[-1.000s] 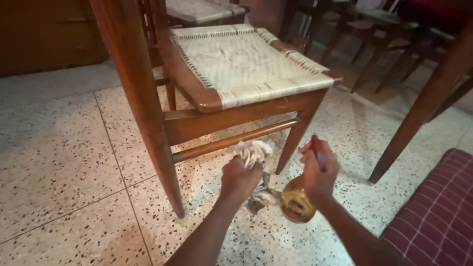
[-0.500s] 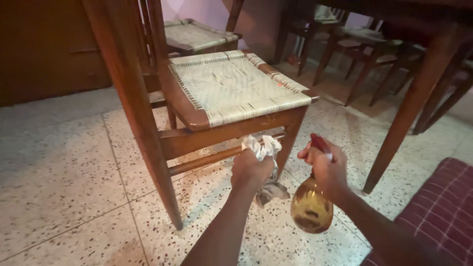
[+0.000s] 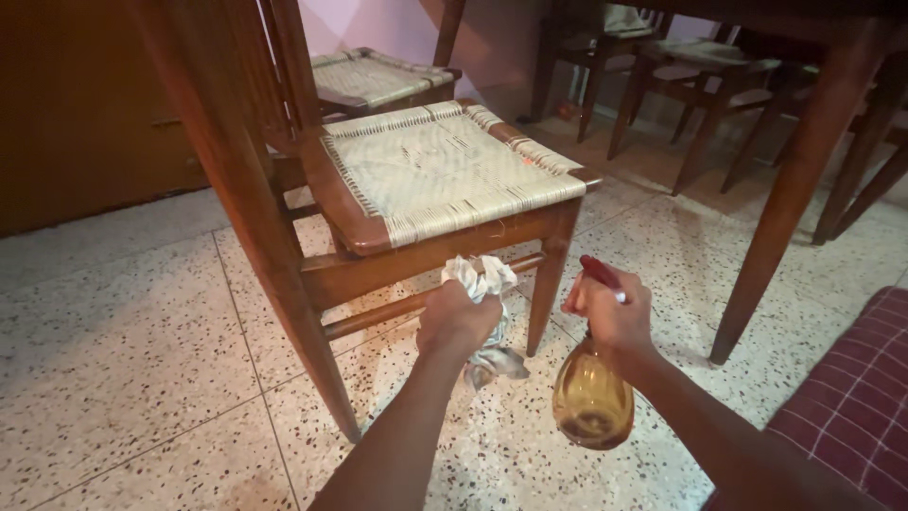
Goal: The person wipes the wooden legs, rungs, and frame of a chair using a cloth, applying liquid from a spray bottle to the surface.
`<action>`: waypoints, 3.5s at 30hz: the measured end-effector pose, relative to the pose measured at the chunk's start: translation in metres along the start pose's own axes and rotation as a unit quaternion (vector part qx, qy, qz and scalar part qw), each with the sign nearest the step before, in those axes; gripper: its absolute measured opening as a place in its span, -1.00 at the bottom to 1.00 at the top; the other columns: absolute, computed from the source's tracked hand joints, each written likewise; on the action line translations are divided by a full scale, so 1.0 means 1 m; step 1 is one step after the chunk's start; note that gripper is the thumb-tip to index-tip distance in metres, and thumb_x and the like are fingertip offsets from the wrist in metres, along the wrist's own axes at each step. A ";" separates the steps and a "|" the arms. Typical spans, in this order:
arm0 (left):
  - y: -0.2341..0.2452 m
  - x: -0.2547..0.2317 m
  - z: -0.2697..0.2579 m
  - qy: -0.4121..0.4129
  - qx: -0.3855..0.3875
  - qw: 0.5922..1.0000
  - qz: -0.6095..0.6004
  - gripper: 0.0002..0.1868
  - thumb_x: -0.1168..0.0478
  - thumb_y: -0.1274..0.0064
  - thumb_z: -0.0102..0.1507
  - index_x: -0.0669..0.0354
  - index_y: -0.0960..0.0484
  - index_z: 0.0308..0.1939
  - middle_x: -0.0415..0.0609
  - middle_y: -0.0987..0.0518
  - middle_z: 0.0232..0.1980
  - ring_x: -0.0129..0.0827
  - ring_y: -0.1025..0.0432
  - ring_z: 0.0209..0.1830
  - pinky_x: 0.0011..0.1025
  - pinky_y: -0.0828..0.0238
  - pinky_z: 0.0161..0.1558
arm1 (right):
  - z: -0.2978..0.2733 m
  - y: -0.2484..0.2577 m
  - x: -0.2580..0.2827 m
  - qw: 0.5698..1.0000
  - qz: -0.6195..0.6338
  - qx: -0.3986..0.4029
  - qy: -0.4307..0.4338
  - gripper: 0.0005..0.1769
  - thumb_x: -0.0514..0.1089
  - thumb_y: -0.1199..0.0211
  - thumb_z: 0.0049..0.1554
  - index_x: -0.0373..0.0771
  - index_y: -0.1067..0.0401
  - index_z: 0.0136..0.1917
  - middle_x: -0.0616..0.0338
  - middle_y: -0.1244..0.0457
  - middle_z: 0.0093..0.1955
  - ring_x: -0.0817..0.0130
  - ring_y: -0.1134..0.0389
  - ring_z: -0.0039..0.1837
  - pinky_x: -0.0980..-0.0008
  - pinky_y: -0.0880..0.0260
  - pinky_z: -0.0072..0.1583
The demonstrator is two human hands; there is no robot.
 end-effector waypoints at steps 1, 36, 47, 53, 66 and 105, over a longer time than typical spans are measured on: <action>0.001 0.001 -0.002 0.000 0.005 1.000 0.002 -0.49 -0.11 -0.10 0.19 0.07 -0.64 0.11 0.11 -0.63 0.16 -0.02 -0.54 0.17 -0.12 -0.47 0.18 | -0.001 0.001 -0.004 1.000 0.008 0.007 -0.002 -0.82 -0.38 0.04 0.04 -0.37 -0.33 -0.36 0.07 -0.26 -0.34 0.28 -0.33 -0.24 0.30 -0.43 -0.09; 0.015 0.047 -0.005 0.050 0.017 0.998 0.042 -0.47 -0.20 -0.08 0.23 0.04 -0.61 0.11 0.04 -0.61 0.19 -0.08 -0.52 0.21 -0.14 -0.44 0.22 | -0.005 0.054 -0.057 0.993 -0.073 -0.089 -0.034 -0.74 -0.35 0.03 0.12 -0.44 -0.41 -0.32 -0.01 -0.28 -0.34 0.22 -0.34 -0.28 0.24 -0.48 -0.15; 0.024 0.056 -0.001 0.056 0.016 0.997 0.045 -0.50 -0.16 -0.09 0.23 0.07 -0.63 0.09 0.07 -0.63 0.17 -0.06 -0.55 0.17 -0.14 -0.46 0.20 | -0.011 0.062 -0.073 0.990 -0.080 -0.106 -0.046 -0.77 -0.33 -0.06 0.12 -0.56 -0.41 -0.29 0.01 -0.29 -0.34 0.25 -0.34 -0.27 0.33 -0.44 -0.19; 0.023 0.063 0.000 0.068 0.020 0.996 0.049 -0.47 -0.18 -0.10 0.21 0.03 -0.63 0.12 0.07 -0.60 0.21 -0.05 -0.52 0.21 -0.13 -0.46 0.22 | -0.017 0.056 -0.069 0.979 -0.152 -0.115 -0.066 -0.79 -0.25 -0.09 0.13 -0.38 -0.51 -0.21 0.08 -0.37 -0.30 0.33 -0.39 -0.18 0.34 -0.36 -0.12; -0.030 0.099 0.017 0.066 0.062 0.995 0.048 -0.44 -0.14 -0.12 0.22 0.09 -0.51 0.17 0.09 -0.59 0.20 -0.04 -0.52 0.21 -0.12 -0.49 0.22 | -0.094 -0.020 -0.099 0.887 -0.435 -0.051 -0.144 -0.48 0.25 -0.17 0.16 0.09 -0.44 0.33 0.13 -0.38 -0.42 0.25 -0.42 -0.30 0.17 -0.42 -0.15; -0.115 0.189 0.078 0.181 0.101 0.978 0.008 -0.34 -0.26 -0.20 0.12 0.08 -0.58 0.13 0.04 -0.62 0.18 -0.10 -0.55 0.18 -0.16 -0.52 0.17 | -0.035 -0.112 -0.242 0.927 -0.364 0.065 -0.062 -0.56 0.01 -0.36 0.06 -0.11 -0.49 0.20 -0.03 -0.43 -0.17 0.08 -0.50 -0.12 0.17 -0.50 0.00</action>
Point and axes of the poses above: each hand's wrist, its own z-axis towards the middle knuckle, its own y-axis out of the back of the hand, x = y × z, the point moved 4 cm from there along z, towards the middle knuckle
